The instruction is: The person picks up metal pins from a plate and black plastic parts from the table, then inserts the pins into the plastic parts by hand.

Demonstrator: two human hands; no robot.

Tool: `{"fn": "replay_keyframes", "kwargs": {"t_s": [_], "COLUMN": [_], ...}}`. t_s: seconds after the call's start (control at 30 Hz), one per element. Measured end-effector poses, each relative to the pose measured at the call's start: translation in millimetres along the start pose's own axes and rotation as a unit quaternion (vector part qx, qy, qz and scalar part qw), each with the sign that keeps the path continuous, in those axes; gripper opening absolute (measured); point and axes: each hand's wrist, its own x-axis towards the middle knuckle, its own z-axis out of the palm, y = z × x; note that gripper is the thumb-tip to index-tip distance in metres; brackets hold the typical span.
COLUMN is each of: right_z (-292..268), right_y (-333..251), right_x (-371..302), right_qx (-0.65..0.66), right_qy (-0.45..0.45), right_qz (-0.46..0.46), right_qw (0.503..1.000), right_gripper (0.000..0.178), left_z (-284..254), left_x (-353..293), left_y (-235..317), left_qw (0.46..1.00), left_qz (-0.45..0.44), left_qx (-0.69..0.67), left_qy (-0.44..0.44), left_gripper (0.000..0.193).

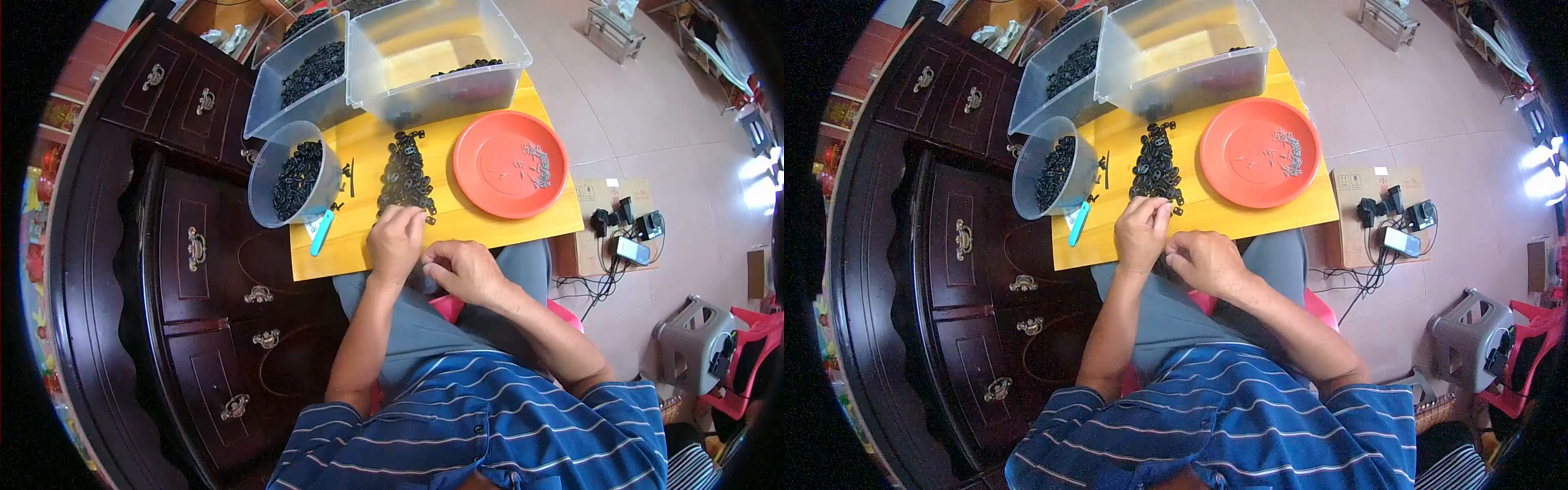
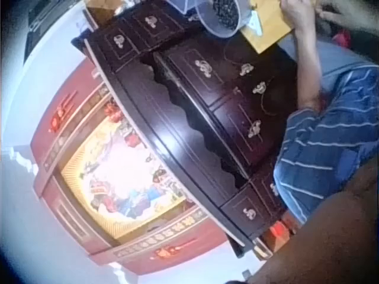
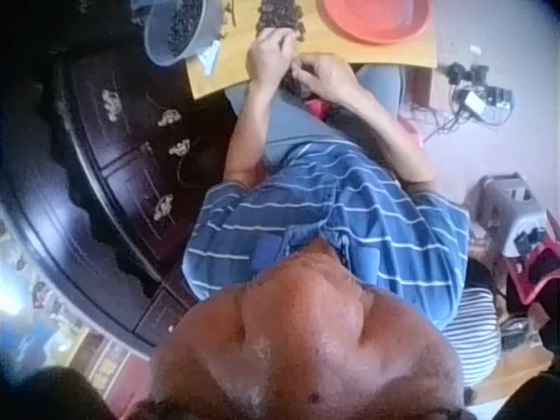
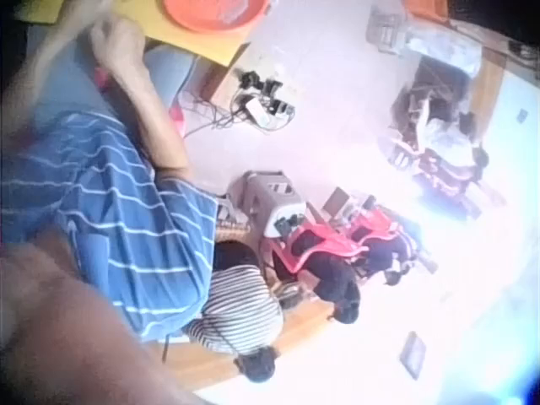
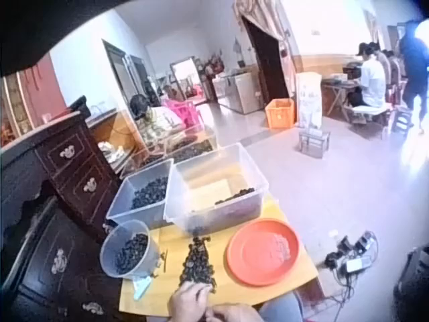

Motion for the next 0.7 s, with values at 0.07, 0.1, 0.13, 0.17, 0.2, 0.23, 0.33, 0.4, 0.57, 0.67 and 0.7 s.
{"fn": "replay_keyframes", "kwargs": {"t_s": [0.07, 0.1, 0.13, 0.17, 0.2, 0.23, 0.33, 0.4, 0.57, 0.67, 0.7], "right_z": [1.7, 0.4, -0.8, -2.2, -1.2, -0.6, 1.3, 2.4, 1.6, 3.9, 3.9], "right_y": [-0.1, 1.1, 3.2, 4.7, 4.1, 3.3, 1.0, -0.4, -1.1, 2.4, 1.6], "right_x": [0.9, -1.1, -3.0, -4.9, -4.8, -4.1, -2.6, -1.8, -1.6, -1.4, -1.4], "right_qx": [0.010, 0.008, 0.010, 0.012, 0.013, 0.018, 0.026, 0.029, 0.025, 0.012, 0.013], "right_qy": [0.020, 0.017, 0.028, 0.038, 0.037, 0.043, 0.042, 0.036, 0.030, 0.033, 0.034], "right_qz": [-0.003, -0.002, -0.010, -0.018, -0.018, -0.022, -0.025, -0.026, -0.018, -0.037, -0.037], "right_qw": [1.000, 1.000, 1.000, 0.999, 0.999, 0.999, 0.998, 0.999, 0.999, 0.999, 0.999], "right_gripper": [0.022, 0.022, 0.019, 0.015, 0.015, 0.015, 0.015, 0.015, 0.016, 0.017, 0.017], "left_z": [-4.8, -5.5, -6.7, -7.7, -10.8, -13.5, -18.1, -18.1, -25.8, -25.1, -25.3], "left_x": [1.1, -1.1, -3.6, -5.7, -7.3, -9.4, -18.3, -19.1, -6.4, -2.0, -1.5], "left_y": [3.3, 6.3, 8.4, 9.4, 5.6, -0.8, -27.6, -38.6, -30.2, -29.5, -29.2], "left_qw": [0.996, 0.995, 0.994, 0.991, 0.991, 0.990, 0.980, 0.962, 0.949, 0.948, 0.951], "left_qz": [0.001, -0.002, -0.028, -0.054, -0.055, -0.060, -0.103, -0.136, -0.146, -0.148, -0.151], "left_qx": [-0.085, -0.086, -0.101, -0.115, -0.114, -0.114, -0.161, -0.225, -0.262, -0.270, -0.263], "left_qy": [0.040, 0.041, 0.042, 0.043, 0.043, 0.049, 0.057, 0.077, 0.095, 0.082, 0.065], "left_gripper": [0.004, 0.004, 0.003, 0.002, 0.002, 0.003, 0.006, 0.012, 0.017, 0.016, 0.013]}}
